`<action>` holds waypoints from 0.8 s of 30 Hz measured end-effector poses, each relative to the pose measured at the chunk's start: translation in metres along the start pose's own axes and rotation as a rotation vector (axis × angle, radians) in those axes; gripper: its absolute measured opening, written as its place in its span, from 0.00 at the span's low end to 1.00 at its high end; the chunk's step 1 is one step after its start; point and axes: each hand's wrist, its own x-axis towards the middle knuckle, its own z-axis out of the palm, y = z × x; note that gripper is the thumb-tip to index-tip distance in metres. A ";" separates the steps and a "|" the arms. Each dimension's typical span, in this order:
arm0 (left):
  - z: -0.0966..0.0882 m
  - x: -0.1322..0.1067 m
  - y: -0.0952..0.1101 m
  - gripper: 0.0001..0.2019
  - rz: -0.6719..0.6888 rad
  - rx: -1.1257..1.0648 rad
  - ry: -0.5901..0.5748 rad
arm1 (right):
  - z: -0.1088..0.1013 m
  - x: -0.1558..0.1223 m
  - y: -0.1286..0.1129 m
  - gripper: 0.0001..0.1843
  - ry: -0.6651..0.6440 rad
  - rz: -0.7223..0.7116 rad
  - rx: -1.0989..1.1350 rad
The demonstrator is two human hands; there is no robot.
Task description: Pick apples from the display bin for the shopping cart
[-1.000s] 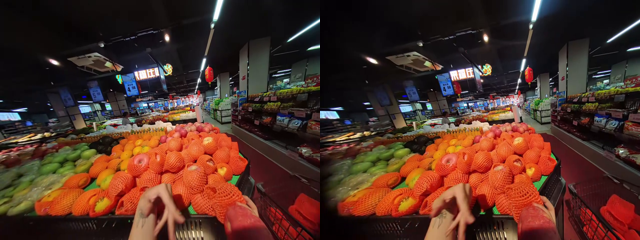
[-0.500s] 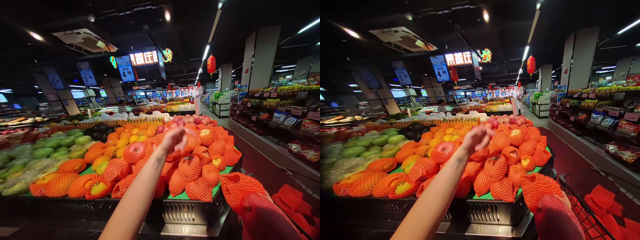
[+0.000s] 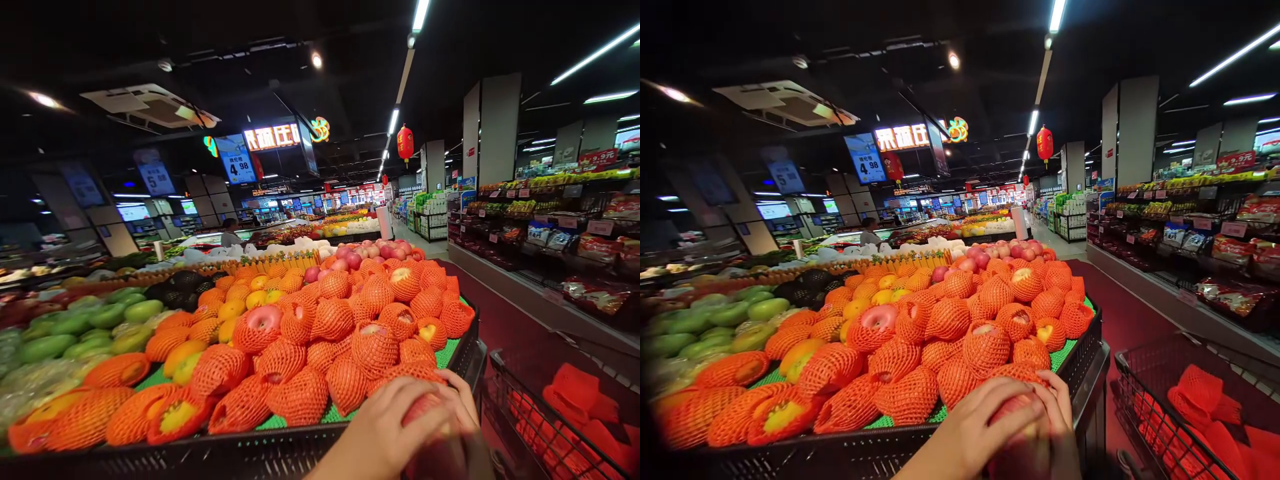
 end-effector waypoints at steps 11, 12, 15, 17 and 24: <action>0.023 -0.071 -0.057 0.27 -0.129 0.236 0.663 | -0.024 0.014 0.021 0.32 0.119 -0.035 -0.111; 0.018 -0.076 -0.063 0.28 -0.169 0.277 0.707 | -0.033 0.017 0.027 0.30 0.187 -0.008 -0.134; 0.007 -0.086 -0.084 0.34 -0.355 0.447 0.847 | -0.060 0.025 0.044 0.32 0.339 0.122 -0.180; 0.003 -0.091 -0.097 0.35 -0.463 0.529 0.889 | -0.073 0.029 0.050 0.35 0.394 0.158 -0.217; 0.012 -0.109 -0.115 0.38 -0.847 0.375 0.635 | -0.111 0.038 0.072 0.41 0.521 -0.037 -0.446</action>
